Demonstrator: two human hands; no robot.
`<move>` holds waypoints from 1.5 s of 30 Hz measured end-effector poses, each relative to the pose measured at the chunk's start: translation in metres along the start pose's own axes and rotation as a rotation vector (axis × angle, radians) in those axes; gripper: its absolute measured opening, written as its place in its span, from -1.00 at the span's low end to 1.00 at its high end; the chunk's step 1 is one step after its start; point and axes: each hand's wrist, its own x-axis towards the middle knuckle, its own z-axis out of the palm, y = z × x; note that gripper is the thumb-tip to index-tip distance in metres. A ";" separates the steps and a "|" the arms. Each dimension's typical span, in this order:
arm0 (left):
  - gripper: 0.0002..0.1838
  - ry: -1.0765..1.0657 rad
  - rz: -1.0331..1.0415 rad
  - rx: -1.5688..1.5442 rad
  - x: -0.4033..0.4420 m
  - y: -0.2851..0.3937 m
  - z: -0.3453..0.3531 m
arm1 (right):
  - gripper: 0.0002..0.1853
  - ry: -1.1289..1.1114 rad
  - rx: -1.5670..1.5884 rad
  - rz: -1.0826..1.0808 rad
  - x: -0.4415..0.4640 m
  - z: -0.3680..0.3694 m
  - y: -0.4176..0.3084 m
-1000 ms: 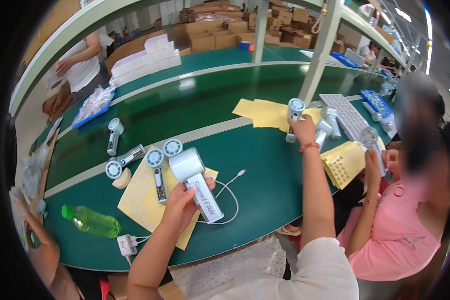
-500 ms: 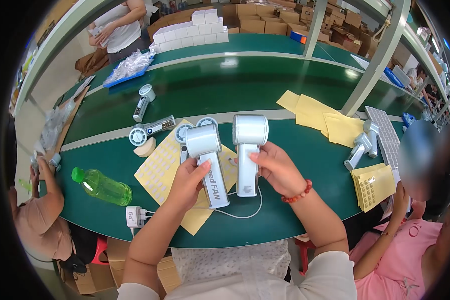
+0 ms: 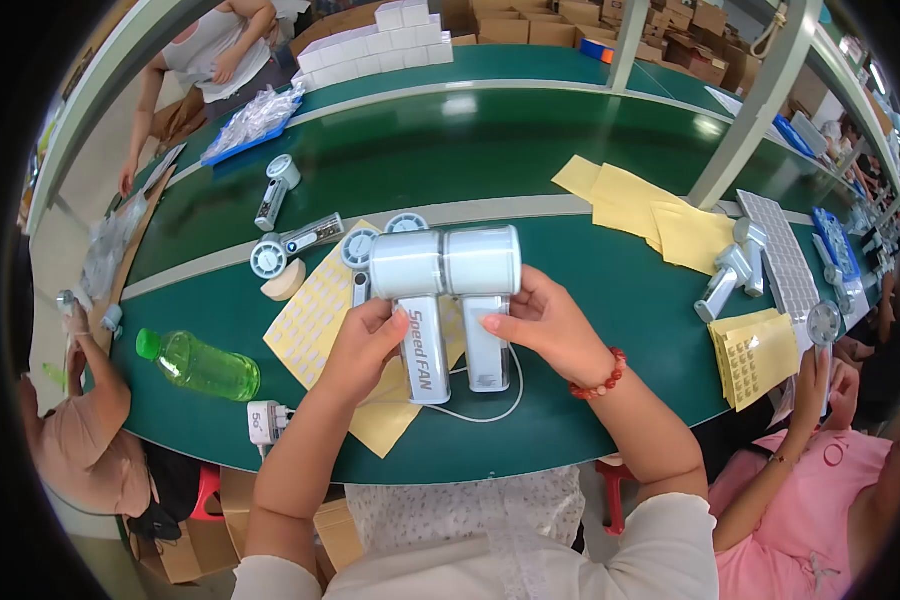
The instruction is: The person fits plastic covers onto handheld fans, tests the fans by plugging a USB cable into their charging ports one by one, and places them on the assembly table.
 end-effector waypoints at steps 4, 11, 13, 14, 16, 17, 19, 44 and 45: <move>-0.57 -0.014 0.031 0.055 -0.001 0.005 0.003 | -0.46 -0.015 0.001 -0.015 0.000 -0.003 0.000; -0.58 -0.086 0.198 0.047 -0.011 0.016 0.010 | -0.53 -0.019 -0.370 -0.131 -0.010 -0.004 -0.015; -0.56 -0.103 0.395 0.277 -0.021 0.030 0.014 | -0.59 0.015 -0.704 -0.358 -0.018 -0.007 -0.027; -0.54 -0.115 0.534 0.479 -0.027 0.039 0.015 | -0.60 -0.047 -0.745 -0.515 -0.016 -0.013 -0.029; -0.47 -0.083 0.806 0.774 -0.034 0.046 0.020 | -0.67 -0.078 -0.811 -0.740 -0.017 -0.011 -0.033; -0.48 -0.040 0.853 0.807 -0.035 0.045 0.021 | -0.72 -0.028 -0.833 -0.825 -0.019 -0.010 -0.029; -0.49 0.042 0.945 0.866 -0.036 0.042 0.023 | -0.73 -0.015 -0.955 -0.990 -0.022 -0.012 -0.027; -0.55 0.252 1.020 0.768 -0.023 0.016 0.017 | -0.62 -0.022 -0.847 -0.801 -0.012 -0.020 -0.015; -0.55 0.303 0.825 0.575 -0.021 0.013 0.024 | -0.54 0.108 -0.855 -0.585 -0.020 -0.021 -0.009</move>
